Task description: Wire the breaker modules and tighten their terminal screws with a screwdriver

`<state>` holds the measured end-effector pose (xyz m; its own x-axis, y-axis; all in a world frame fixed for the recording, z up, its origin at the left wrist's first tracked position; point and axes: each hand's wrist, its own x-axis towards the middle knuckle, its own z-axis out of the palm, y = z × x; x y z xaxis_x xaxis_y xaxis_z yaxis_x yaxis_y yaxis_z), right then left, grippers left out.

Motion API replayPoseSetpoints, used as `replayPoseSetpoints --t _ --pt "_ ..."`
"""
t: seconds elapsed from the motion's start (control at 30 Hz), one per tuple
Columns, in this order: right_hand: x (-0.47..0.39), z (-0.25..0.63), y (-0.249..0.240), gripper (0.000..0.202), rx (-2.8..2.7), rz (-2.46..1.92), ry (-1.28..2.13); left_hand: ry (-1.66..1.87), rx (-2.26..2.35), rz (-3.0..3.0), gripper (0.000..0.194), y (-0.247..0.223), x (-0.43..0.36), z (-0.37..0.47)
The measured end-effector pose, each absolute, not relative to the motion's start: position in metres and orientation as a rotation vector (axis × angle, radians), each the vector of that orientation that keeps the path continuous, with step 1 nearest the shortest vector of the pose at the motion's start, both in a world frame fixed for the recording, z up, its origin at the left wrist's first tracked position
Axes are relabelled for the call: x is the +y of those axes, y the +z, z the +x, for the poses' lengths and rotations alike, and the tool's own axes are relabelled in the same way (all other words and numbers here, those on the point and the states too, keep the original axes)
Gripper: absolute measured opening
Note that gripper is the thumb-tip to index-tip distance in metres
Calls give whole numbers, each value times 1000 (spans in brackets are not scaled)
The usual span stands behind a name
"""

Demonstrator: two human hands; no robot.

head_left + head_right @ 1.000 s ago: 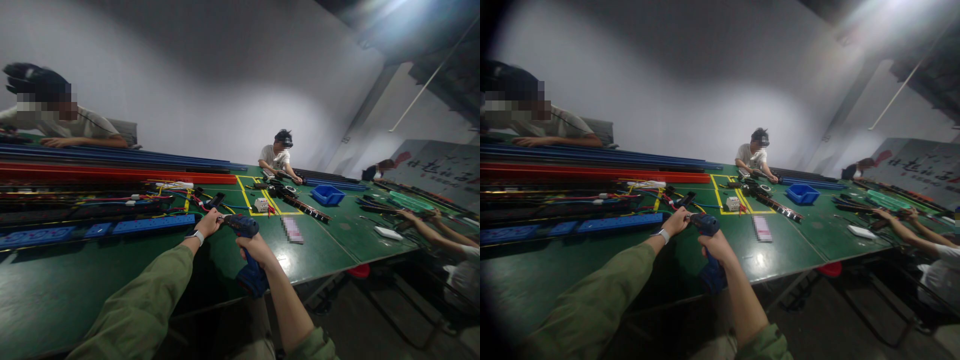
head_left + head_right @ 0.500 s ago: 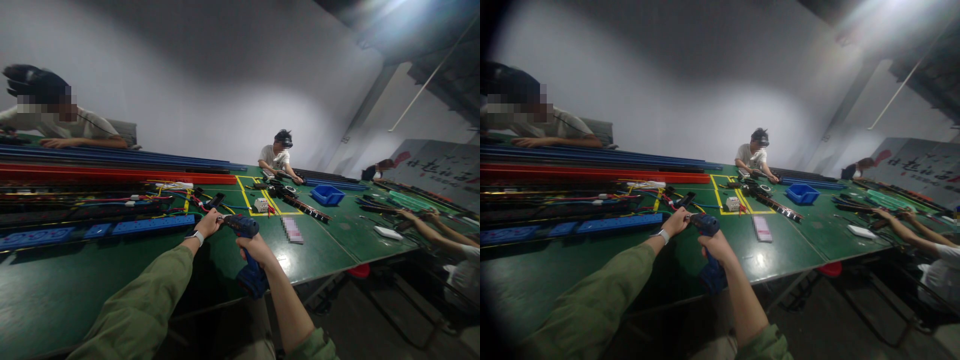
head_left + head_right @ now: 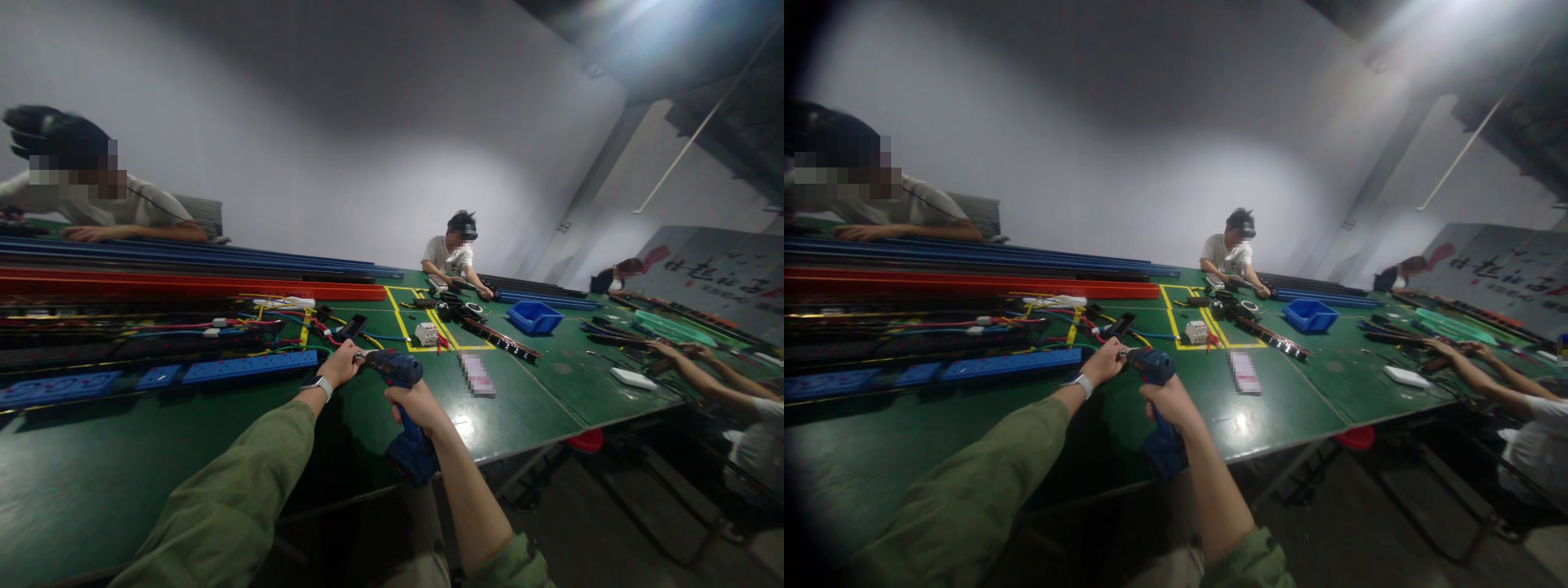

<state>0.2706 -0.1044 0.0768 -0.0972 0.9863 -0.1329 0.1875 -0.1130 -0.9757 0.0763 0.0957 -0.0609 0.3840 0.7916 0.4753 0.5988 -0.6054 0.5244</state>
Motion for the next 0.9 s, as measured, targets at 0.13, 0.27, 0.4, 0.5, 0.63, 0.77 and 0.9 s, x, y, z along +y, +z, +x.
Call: replayPoseSetpoints --t 0.13,0.27,0.4,0.5,0.63,0.77,0.9 --pt "-104 271 76 14 -1387 -1382 1288 1045 1211 2378 16 -59 93 76" --pt "-105 270 77 14 -1371 -1413 1277 1056 1213 2385 15 -55 90 77" --pt "-106 270 78 17 -1352 -1393 1295 1066 1205 2367 14 -53 88 77" --pt "-105 270 77 18 -1349 -1376 1298 1065 1218 2354 15 -54 88 77" --pt "-105 270 76 16 -1350 -1385 1288 1056 1215 2359 16 -55 89 77" --pt "-105 270 76 15 -1346 -1402 1282 1050 1207 2372 15 -54 90 77" --pt "-105 271 74 15 -1359 -1388 1276 1047 1207 2378 14 -54 90 77"
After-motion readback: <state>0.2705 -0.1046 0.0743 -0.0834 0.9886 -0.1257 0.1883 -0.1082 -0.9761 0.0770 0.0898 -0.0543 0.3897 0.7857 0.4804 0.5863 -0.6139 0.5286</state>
